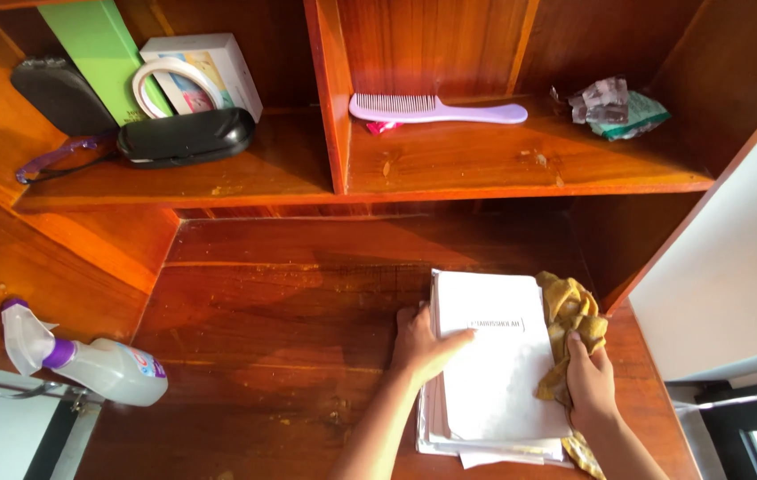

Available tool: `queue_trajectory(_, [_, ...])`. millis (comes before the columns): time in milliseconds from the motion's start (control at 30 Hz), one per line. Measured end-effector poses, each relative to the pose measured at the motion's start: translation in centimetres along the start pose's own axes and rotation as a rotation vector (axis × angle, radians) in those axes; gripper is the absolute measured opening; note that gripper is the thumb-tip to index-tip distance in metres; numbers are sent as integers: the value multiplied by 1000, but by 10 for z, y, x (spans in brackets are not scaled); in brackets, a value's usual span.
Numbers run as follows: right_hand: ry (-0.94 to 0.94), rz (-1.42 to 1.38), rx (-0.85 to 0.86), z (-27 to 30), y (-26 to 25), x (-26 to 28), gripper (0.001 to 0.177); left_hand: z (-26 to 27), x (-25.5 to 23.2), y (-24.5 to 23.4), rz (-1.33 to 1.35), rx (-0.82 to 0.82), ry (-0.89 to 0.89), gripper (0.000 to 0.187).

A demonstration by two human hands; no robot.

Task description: Spraying and wiping down a wooden shelving unit and organizing items like bottles and books.

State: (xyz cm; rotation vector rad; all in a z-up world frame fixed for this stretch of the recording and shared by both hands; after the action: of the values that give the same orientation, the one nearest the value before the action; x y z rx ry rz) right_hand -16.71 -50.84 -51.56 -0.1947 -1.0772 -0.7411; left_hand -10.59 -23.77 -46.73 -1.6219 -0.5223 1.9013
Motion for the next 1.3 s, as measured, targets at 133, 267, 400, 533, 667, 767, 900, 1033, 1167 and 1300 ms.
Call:
queue_trajectory(133, [-48,-4,28,-3,-3,-3,36,2,-5,8,-183,-42,88,82])
queue_trajectory(267, [-85,49,31,2,3,3,35,1,-10,11,-239,-109,-60,81])
queue_trajectory(400, [-123,44,53,1,3,1,35,-9,3,12,-122,26,-190,74])
queue_trajectory(533, [-110,36,62,11,21,6,35,-17,16,9,-56,-33,-191,68])
queue_trajectory(667, [-74,109,76,12,26,5,37,-17,26,6,65,-27,-260,75])
queue_trajectory(767, [-123,191,88,11,25,12,40,-15,27,12,138,-33,-267,83])
queue_trajectory(900, [-156,264,112,5,23,17,43,-3,12,5,163,-31,-273,86])
queue_trajectory(1033, [-22,214,120,-1,16,8,45,1,0,-1,301,46,-263,100])
queue_trajectory(1167, [-54,118,166,-6,19,6,46,19,-7,-6,246,138,-341,109])
queue_trajectory(1300, [-64,317,101,14,24,20,43,31,9,1,463,78,-287,94])
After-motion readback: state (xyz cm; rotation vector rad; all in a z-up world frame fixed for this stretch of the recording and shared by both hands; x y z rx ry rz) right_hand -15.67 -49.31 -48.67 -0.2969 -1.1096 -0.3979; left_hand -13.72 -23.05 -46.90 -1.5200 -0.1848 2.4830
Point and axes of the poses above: each hand's wrist, its own z-axis away from the middle knuckle, its own y-axis out of the palm, x = y × z, the point moved 5 cm from there along -z, towards the middle knuckle, and after that the axes turned 7 degrees about -z, right-handed, at the moved point
